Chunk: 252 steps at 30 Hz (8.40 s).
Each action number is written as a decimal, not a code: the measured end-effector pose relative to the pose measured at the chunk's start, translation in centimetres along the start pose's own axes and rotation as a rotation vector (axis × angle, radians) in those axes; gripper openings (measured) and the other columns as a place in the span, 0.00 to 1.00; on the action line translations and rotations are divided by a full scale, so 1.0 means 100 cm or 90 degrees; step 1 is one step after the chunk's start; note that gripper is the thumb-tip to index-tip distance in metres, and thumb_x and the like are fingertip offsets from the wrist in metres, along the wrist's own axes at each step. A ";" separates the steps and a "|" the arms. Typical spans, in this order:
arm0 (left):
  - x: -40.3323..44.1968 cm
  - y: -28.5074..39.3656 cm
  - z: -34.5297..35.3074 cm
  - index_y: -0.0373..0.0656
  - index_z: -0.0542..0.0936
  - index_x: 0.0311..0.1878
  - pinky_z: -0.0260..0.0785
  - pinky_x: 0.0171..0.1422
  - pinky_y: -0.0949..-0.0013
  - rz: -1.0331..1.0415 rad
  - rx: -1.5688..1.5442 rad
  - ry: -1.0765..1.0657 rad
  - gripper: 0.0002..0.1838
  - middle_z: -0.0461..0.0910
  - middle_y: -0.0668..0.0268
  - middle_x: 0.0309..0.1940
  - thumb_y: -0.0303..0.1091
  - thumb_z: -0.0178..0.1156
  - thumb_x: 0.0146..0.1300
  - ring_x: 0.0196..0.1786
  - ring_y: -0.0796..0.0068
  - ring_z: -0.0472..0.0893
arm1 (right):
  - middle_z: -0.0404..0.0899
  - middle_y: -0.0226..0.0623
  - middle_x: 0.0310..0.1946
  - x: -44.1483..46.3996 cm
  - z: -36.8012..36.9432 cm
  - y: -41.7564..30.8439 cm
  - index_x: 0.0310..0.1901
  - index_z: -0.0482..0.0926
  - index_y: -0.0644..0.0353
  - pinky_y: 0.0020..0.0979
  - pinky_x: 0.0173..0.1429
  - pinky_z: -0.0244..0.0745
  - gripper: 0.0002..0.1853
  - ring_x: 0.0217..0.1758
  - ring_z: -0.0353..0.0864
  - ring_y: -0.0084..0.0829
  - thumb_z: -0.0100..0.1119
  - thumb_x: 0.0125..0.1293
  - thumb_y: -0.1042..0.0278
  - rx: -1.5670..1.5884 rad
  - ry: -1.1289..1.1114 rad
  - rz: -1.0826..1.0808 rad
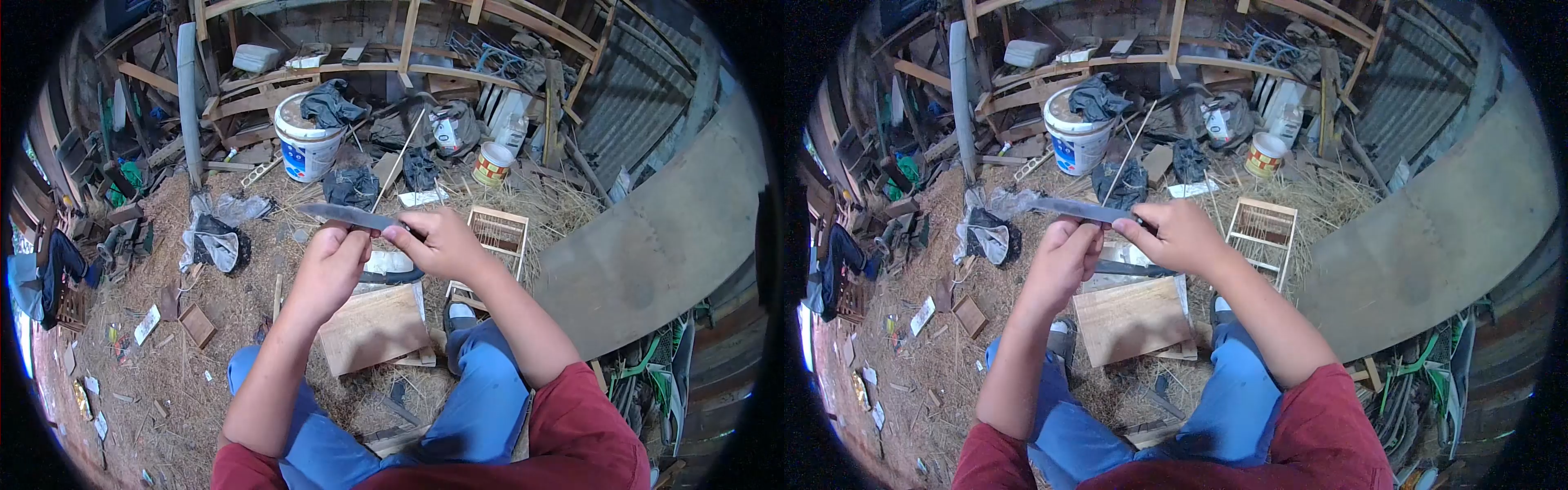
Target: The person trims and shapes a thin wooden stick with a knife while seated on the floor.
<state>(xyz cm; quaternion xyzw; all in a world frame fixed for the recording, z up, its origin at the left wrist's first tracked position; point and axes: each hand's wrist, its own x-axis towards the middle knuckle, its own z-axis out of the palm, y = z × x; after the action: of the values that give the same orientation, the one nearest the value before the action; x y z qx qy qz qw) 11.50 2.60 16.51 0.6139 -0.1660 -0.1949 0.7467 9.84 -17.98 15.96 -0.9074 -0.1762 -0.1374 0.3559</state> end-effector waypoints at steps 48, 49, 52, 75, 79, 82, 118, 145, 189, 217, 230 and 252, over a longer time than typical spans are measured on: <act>-0.012 -0.020 0.001 0.40 0.77 0.43 0.58 0.33 0.76 0.122 0.290 -0.001 0.08 0.70 0.78 0.28 0.31 0.51 0.78 0.30 0.89 0.65 | 0.57 0.17 0.14 0.007 -0.026 0.023 0.41 0.77 0.58 0.23 0.16 0.45 0.20 0.12 0.52 0.13 0.55 0.78 0.46 0.568 0.275 0.263; -0.012 -0.024 0.002 0.39 0.77 0.44 0.59 0.34 0.76 0.115 0.297 -0.006 0.07 0.71 0.77 0.29 0.30 0.51 0.78 0.31 0.88 0.66 | 0.57 0.17 0.14 0.008 -0.027 0.024 0.42 0.77 0.58 0.23 0.16 0.45 0.17 0.12 0.51 0.13 0.57 0.78 0.51 0.588 0.292 0.255; -0.012 -0.021 0.005 0.38 0.77 0.44 0.61 0.35 0.75 0.106 0.322 -0.016 0.07 0.72 0.76 0.29 0.30 0.52 0.78 0.32 0.88 0.67 | 0.58 0.17 0.14 0.009 -0.026 0.034 0.43 0.78 0.58 0.23 0.16 0.45 0.12 0.12 0.51 0.13 0.60 0.76 0.57 0.601 0.312 0.248; 0.005 -0.018 0.008 0.42 0.76 0.46 0.54 0.26 0.78 0.038 0.063 -0.050 0.09 0.68 0.77 0.24 0.37 0.50 0.80 0.25 0.88 0.64 | 0.62 0.17 0.17 0.007 0.000 0.011 0.41 0.78 0.61 0.22 0.20 0.47 0.15 0.16 0.56 0.10 0.56 0.79 0.56 0.407 0.192 0.114; 0.001 -0.007 0.008 0.41 0.76 0.45 0.50 0.25 0.76 0.010 -0.041 -0.041 0.09 0.64 0.79 0.22 0.35 0.51 0.78 0.23 0.88 0.60 | 0.66 0.20 0.20 -0.001 -0.006 0.021 0.34 0.76 0.60 0.25 0.26 0.55 0.22 0.22 0.62 0.13 0.51 0.81 0.50 0.346 0.097 0.043; -0.002 0.000 0.008 0.40 0.75 0.45 0.50 0.25 0.76 -0.001 -0.043 -0.038 0.08 0.64 0.79 0.22 0.34 0.50 0.77 0.23 0.88 0.59 | 0.70 0.28 0.19 -0.003 -0.005 0.016 0.33 0.76 0.62 0.32 0.28 0.61 0.23 0.22 0.66 0.22 0.53 0.79 0.49 0.199 0.065 0.016; -0.018 -0.005 0.025 0.34 0.79 0.39 0.65 0.33 0.62 0.317 0.418 0.166 0.17 0.74 0.59 0.22 0.40 0.54 0.79 0.26 0.69 0.71 | 0.74 0.43 0.17 -0.010 -0.014 -0.004 0.24 0.71 0.58 0.44 0.24 0.66 0.26 0.21 0.78 0.49 0.66 0.67 0.43 -0.188 0.183 -0.187; -0.014 -0.004 0.026 0.36 0.82 0.43 0.61 0.27 0.70 0.351 0.355 0.192 0.07 0.75 0.64 0.20 0.28 0.56 0.75 0.21 0.80 0.71 | 0.77 0.47 0.19 -0.002 -0.033 0.024 0.28 0.78 0.59 0.41 0.24 0.67 0.25 0.20 0.78 0.48 0.61 0.71 0.43 -0.120 0.279 0.053; -0.008 -0.022 0.016 0.39 0.81 0.46 0.54 0.30 0.78 0.197 0.167 0.137 0.10 0.69 0.79 0.25 0.34 0.53 0.79 0.27 0.90 0.65 | 0.76 0.45 0.16 -0.007 -0.007 0.001 0.24 0.78 0.56 0.44 0.25 0.71 0.26 0.21 0.80 0.50 0.62 0.69 0.40 -0.195 0.121 -0.150; -0.014 -0.011 0.017 0.38 0.81 0.44 0.55 0.31 0.77 0.167 0.082 0.089 0.11 0.71 0.77 0.26 0.33 0.52 0.79 0.28 0.89 0.64 | 0.77 0.44 0.17 -0.001 -0.018 0.012 0.26 0.79 0.55 0.45 0.27 0.74 0.26 0.23 0.82 0.49 0.60 0.70 0.39 -0.156 0.169 -0.086; -0.012 -0.014 0.009 0.41 0.79 0.44 0.55 0.31 0.78 0.100 0.037 0.075 0.10 0.68 0.78 0.26 0.33 0.50 0.80 0.28 0.89 0.63 | 0.79 0.47 0.19 -0.005 -0.009 0.021 0.30 0.83 0.57 0.46 0.29 0.73 0.28 0.25 0.82 0.51 0.57 0.71 0.36 -0.116 0.197 0.038; -0.019 -0.020 0.011 0.38 0.81 0.43 0.55 0.32 0.77 0.076 0.109 0.107 0.11 0.71 0.78 0.27 0.31 0.52 0.79 0.29 0.90 0.63 | 0.77 0.46 0.18 -0.011 -0.002 0.005 0.26 0.80 0.55 0.48 0.27 0.73 0.26 0.23 0.80 0.52 0.59 0.70 0.40 -0.203 0.095 -0.130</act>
<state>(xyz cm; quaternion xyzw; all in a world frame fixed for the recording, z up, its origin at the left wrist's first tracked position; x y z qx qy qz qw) 9.18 2.27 14.73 0.6784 -0.1548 -0.0830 0.7134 9.04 -18.72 15.36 -0.9171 -0.2162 -0.2654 0.2044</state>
